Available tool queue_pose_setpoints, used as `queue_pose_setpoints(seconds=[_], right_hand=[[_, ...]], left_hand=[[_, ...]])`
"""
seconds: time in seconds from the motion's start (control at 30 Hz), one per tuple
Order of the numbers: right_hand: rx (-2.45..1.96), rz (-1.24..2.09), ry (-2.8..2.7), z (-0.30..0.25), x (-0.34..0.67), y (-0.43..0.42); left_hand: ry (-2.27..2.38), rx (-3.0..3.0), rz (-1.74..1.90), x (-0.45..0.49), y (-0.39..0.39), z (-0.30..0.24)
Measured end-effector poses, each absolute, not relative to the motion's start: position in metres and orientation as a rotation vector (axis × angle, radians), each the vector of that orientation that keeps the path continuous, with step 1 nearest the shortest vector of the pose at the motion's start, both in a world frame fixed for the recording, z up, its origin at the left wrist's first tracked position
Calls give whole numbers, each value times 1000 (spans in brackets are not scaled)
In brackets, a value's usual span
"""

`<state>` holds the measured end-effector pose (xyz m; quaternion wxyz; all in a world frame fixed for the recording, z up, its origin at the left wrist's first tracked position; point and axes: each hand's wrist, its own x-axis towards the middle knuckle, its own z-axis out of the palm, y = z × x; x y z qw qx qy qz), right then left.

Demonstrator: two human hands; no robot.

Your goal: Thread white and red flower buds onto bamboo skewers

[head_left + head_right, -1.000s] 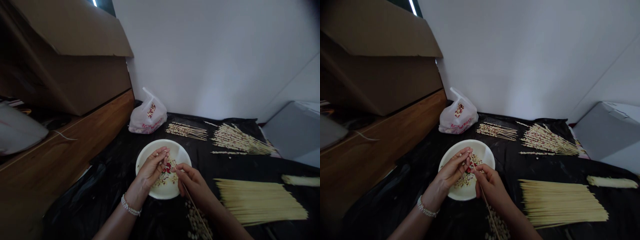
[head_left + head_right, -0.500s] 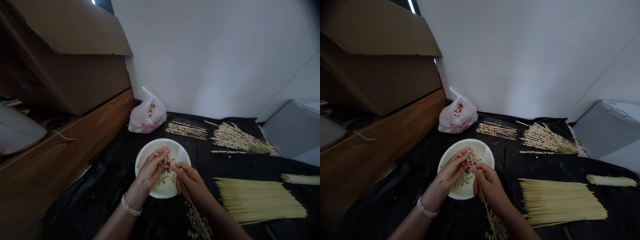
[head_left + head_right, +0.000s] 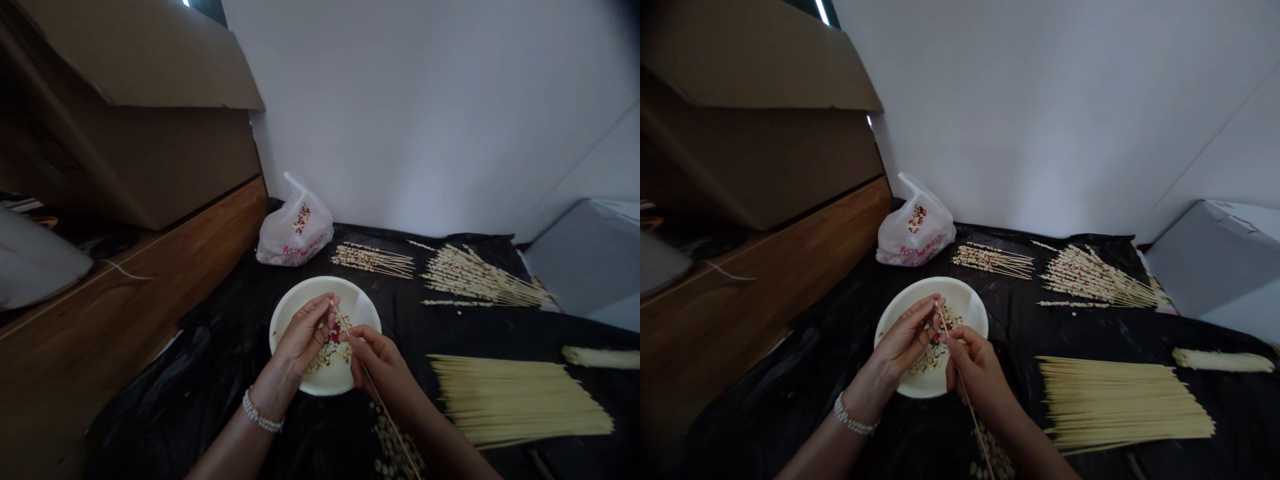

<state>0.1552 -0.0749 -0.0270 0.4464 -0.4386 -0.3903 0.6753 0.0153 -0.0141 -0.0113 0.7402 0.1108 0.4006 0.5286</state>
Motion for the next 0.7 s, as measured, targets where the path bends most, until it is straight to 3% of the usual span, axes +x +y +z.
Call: queue_pose_setpoints(seconds=[0.27,0.5,0.7], right_hand=[[-1131,1671,-1125,-18,158,-76],[-1265,1236,-1519,-15,166,-75],[-1298,1175,-1560,-20,167,-74]], left_hand=[[705,83,1077,10,-10,-4],[628,153,975,13,-14,-1],[626,235,979,13,-15,-8]])
